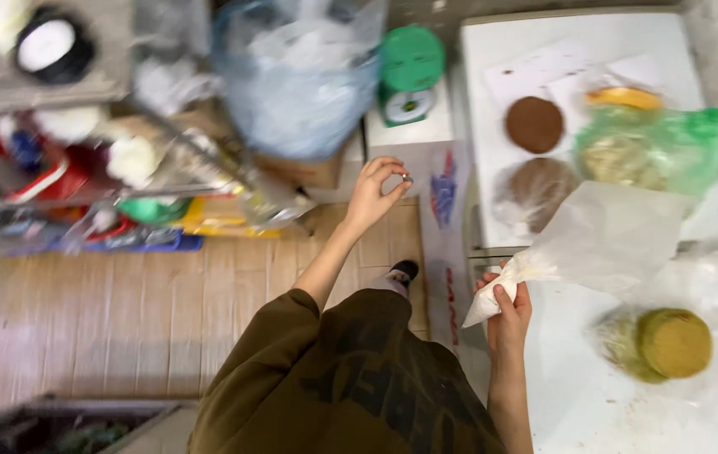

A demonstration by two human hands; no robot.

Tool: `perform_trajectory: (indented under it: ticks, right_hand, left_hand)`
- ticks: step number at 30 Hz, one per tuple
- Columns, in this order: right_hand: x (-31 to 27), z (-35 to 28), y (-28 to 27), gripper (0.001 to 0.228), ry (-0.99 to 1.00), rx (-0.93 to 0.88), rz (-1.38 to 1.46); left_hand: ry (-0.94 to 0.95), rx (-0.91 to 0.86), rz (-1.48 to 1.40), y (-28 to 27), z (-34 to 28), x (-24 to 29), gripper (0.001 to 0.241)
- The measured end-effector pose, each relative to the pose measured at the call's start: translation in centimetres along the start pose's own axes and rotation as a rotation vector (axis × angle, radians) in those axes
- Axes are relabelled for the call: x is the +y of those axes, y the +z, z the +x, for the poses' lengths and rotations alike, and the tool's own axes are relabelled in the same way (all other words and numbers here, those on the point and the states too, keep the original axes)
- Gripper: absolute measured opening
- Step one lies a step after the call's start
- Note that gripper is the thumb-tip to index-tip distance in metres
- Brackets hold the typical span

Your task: The person gathers various cake layers from a freezer, checks an order slip on a supply shelf, and then places the cake layers and a piping bag onto a preparation station alongside a cake board.

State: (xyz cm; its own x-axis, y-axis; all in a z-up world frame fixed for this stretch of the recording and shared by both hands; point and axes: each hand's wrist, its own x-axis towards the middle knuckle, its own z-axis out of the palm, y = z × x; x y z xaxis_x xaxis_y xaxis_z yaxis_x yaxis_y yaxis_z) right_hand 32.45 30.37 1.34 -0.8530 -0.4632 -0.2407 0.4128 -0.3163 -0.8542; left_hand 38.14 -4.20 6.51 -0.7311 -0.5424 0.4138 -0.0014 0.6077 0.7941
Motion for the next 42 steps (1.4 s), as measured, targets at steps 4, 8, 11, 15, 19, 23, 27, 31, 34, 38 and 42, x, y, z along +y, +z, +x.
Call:
perform_trajectory:
  ticks: [4,8,11,15,19,23,27,31,34,38,42]
  right_hand:
    - [3.7,-2.6,2.4,0.053,0.081,0.012,-0.043]
    - [6.1,-4.4,4.2,0.050,0.125,-0.029,-0.038]
    - [7.2,-4.2,5.3,0.048,0.119,-0.017,-0.055]
    - [8.4,-3.0,7.1,0.046,0.053,-0.010,-0.004]
    - [9.9,-1.1,11.5,0.045,0.047,0.041,-0.040]
    - [11.9,0.5,17.2,0.047,0.056,-0.005,-0.027]
    - [13.2,1.4,21.7,0.048,0.087,-0.017,-0.031]
    - [13.4,1.5,22.1,0.049,0.002,-0.015,0.001]
    - [12.2,1.8,20.5,0.047,-0.063,0.007,0.125]
    - [9.0,2.3,16.3,0.039,-0.119,0.144,0.127]
    - [5.3,3.2,9.8,0.030,-0.202,0.343,0.110]
  left_hand:
    - [0.097,0.130,0.094,-9.4,-1.5,2.5,0.020]
    - [0.217,0.445,0.247,-20.8,-1.0,4.5,0.021]
    - [0.183,0.597,0.366,-29.2,0.1,5.0,0.019]
    - [0.204,0.824,0.541,-38.7,1.0,3.0,0.019]
    - [0.059,0.971,0.741,-47.7,1.8,-0.8,0.018]
    - [-0.046,0.842,0.761,-50.3,2.2,-3.7,0.022]
    - [0.112,0.945,0.717,-47.6,1.2,-4.0,0.033]
    - [0.298,0.774,0.522,-36.8,-0.4,-3.2,0.013]
    - [0.301,0.309,0.110,-25.8,-0.5,-0.2,0.016]
    - [0.366,-0.083,-0.144,-16.3,2.7,1.9,0.014]
    - [0.356,-0.203,-0.208,-7.2,6.0,0.2,0.010]
